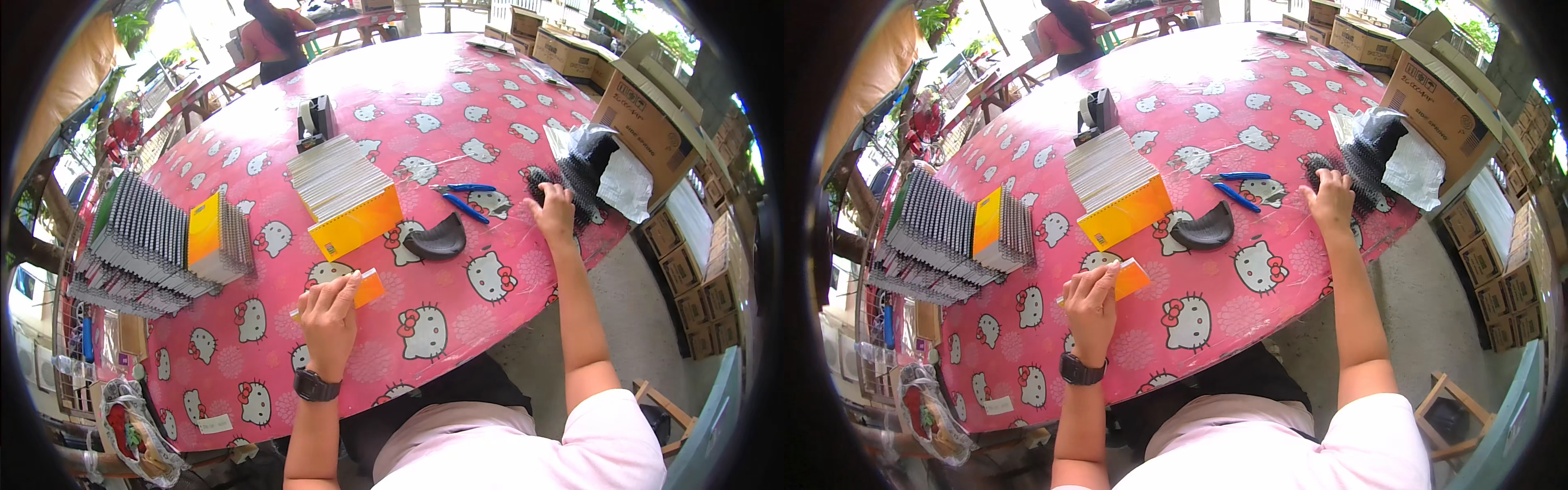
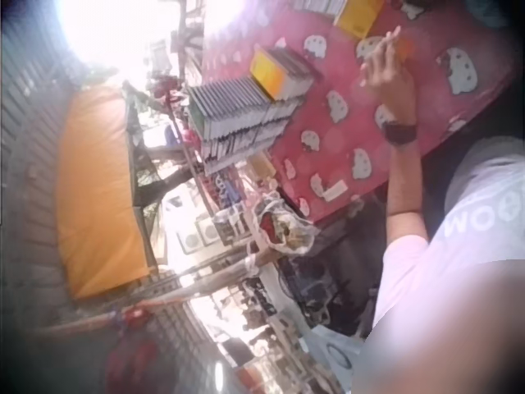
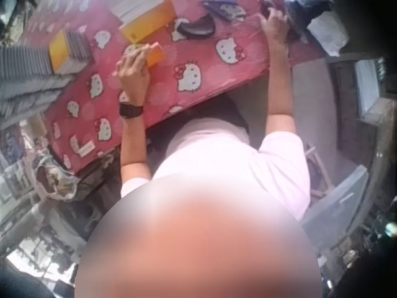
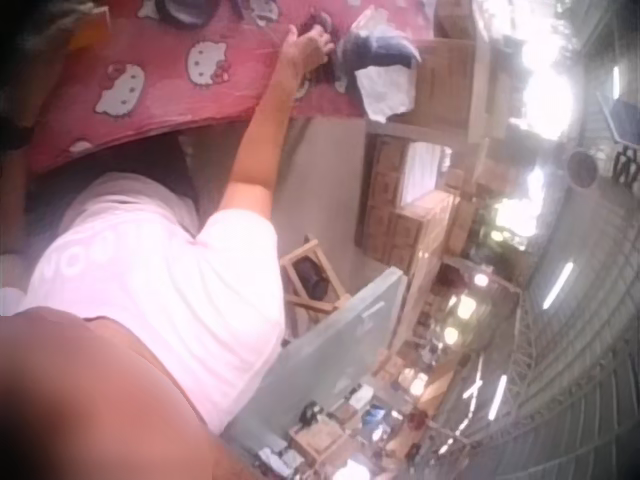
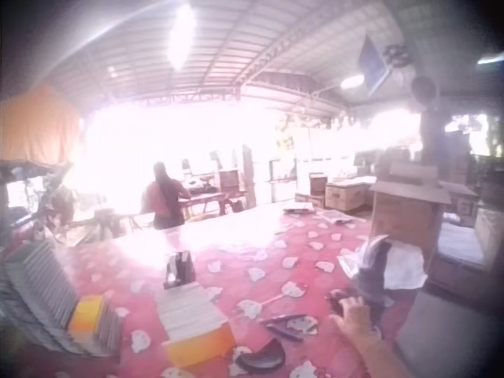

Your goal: The person assembles spiral-bound notebooks by inserting a metal coil into the punched holes of yellow paper stacks. They repeatedly pick up a coil, thread it through the holes, and place the finished notebook onto a growing stack on the table.

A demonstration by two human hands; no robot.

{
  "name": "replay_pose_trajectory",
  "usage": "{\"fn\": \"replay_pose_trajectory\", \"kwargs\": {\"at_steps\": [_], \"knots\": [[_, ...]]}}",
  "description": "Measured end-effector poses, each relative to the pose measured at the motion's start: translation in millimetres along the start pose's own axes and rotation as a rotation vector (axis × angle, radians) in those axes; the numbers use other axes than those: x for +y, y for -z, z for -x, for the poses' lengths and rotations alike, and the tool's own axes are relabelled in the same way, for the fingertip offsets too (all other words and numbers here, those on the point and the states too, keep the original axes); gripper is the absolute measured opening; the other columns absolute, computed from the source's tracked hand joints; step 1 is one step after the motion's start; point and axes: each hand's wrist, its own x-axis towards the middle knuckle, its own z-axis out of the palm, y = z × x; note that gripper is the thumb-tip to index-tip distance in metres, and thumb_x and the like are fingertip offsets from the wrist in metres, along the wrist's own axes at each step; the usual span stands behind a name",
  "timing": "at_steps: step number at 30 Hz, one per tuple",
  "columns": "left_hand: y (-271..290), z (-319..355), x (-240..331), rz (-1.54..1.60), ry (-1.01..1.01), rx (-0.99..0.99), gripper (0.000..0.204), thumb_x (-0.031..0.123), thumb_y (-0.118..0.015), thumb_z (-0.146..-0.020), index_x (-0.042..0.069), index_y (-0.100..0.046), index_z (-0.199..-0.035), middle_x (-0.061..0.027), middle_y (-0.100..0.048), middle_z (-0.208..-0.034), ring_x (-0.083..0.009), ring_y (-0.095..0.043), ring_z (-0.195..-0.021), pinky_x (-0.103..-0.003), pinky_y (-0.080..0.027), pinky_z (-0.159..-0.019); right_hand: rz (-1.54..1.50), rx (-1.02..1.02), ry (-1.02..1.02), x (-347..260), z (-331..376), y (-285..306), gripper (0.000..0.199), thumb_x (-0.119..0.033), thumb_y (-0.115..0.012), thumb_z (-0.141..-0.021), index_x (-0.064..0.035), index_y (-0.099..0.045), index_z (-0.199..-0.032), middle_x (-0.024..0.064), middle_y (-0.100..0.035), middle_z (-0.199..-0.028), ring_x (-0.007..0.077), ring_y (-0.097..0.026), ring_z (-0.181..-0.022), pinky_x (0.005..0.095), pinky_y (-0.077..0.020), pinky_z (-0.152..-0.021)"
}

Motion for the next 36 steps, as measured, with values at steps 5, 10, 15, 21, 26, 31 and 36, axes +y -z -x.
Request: {"fn": "replay_pose_trajectory", "kwargs": {"at_steps": [5,10,15,21,26,31,36], "knots": [[4.7,-14.2,-3.7,0.066,-0.054,-0.060,0.033,0.002,-0.062,-0.076,0.013,-0.069,-0.107,0.0003,-0.065,-0.094,-0.0182,-0.059,-0.084,-0.033,-0.042,-0.076,-0.048,-0.073,0.028,15.0,-6.1,-15.3,0.020,-0.020,-0.072,-0.078,-0.0062,-0.064,-0.090,0.0118,-0.064,-0.091,0.0311,-0.059,-0.093,0.0407,-0.0475,-0.080],[3.8,-7.0,-12.4,0.101,-0.017,-0.042,0.032,0.003,-0.063,-0.077,0.015,-0.069,-0.106,0.0011,-0.065,-0.091,-0.0178,-0.059,-0.084,-0.033,-0.043,-0.075,-0.364,-0.119,-0.054,16.2,-26.0,-7.0,0.020,-0.021,-0.066,-0.083,-0.0019,-0.068,-0.089,0.0165,-0.068,-0.086,0.0307,-0.064,-0.082,0.0383,-0.0493,-0.075],[4.6,-5.4,-8.8,0.176,-0.029,-0.006,0.025,0.009,-0.065,-0.079,0.015,-0.070,-0.102,0.0022,-0.065,-0.087,-0.0167,-0.060,-0.083,-0.033,-0.043,-0.075,-0.472,-0.327,-0.208,31.2,-32.6,0.8,0.022,-0.020,-0.069,-0.083,-0.0023,-0.070,-0.096,0.0129,-0.068,-0.078,0.0212,-0.065,-0.070,0.0320,-0.0495,-0.065],[3.2,-2.2,-11.2,0.148,0.018,0.024,0.020,0.011,-0.068,-0.079,0.014,-0.070,-0.098,0.0015,-0.065,-0.083,-0.0168,-0.060,-0.079,-0.033,-0.043,-0.074,-0.682,-0.381,0.093,-65.2,-6.5,61.2,0.018,-0.013,-0.057,-0.091,-0.0047,-0.066,-0.104,0.0085,-0.065,-0.087,0.0129,-0.060,-0.073,0.0279,-0.0482,-0.064],[3.1,-0.2,-12.8,0.172,0.016,0.017,0.019,0.012,-0.069,-0.078,0.014,-0.070,-0.097,0.0009,-0.066,-0.083,-0.0169,-0.060,-0.079,-0.033,-0.043,-0.075,-1.140,-0.791,0.289,-172.2,57.3,83.1,0.022,-0.003,-0.062,-0.087,-0.0046,-0.066,-0.108,-0.0002,-0.061,-0.087,0.0029,-0.052,-0.071,0.0181,-0.0413,-0.061],[0.0,-0.3,-12.0,0.199,0.044,0.018,0.017,0.013,-0.070,-0.078,0.014,-0.070,-0.095,0.0004,-0.067,-0.083,-0.0169,-0.060,-0.079,-0.033,-0.043,-0.077,-1.170,-0.801,0.302,-192.2,54.6,81.6,0.023,0.002,-0.069,-0.079,-0.0036,-0.068,-0.101,-0.0003,-0.059,-0.088,0.0026,-0.050,-0.069,0.0193,-0.0419,-0.063],[1.6,-0.4,-11.7,0.229,0.056,0.022,0.016,0.013,-0.070,-0.078,0.014,-0.070,-0.094,0.0000,-0.067,-0.083,-0.0170,-0.061,-0.079,-0.033,-0.043,-0.078,-1.198,-0.714,0.408,-199.1,53.8,73.0,0.021,0.004,-0.068,-0.078,-0.0029,-0.067,-0.098,0.0037,-0.061,-0.089,0.0090,-0.058,-0.076,0.0232,-0.0479,-0.070]]}}
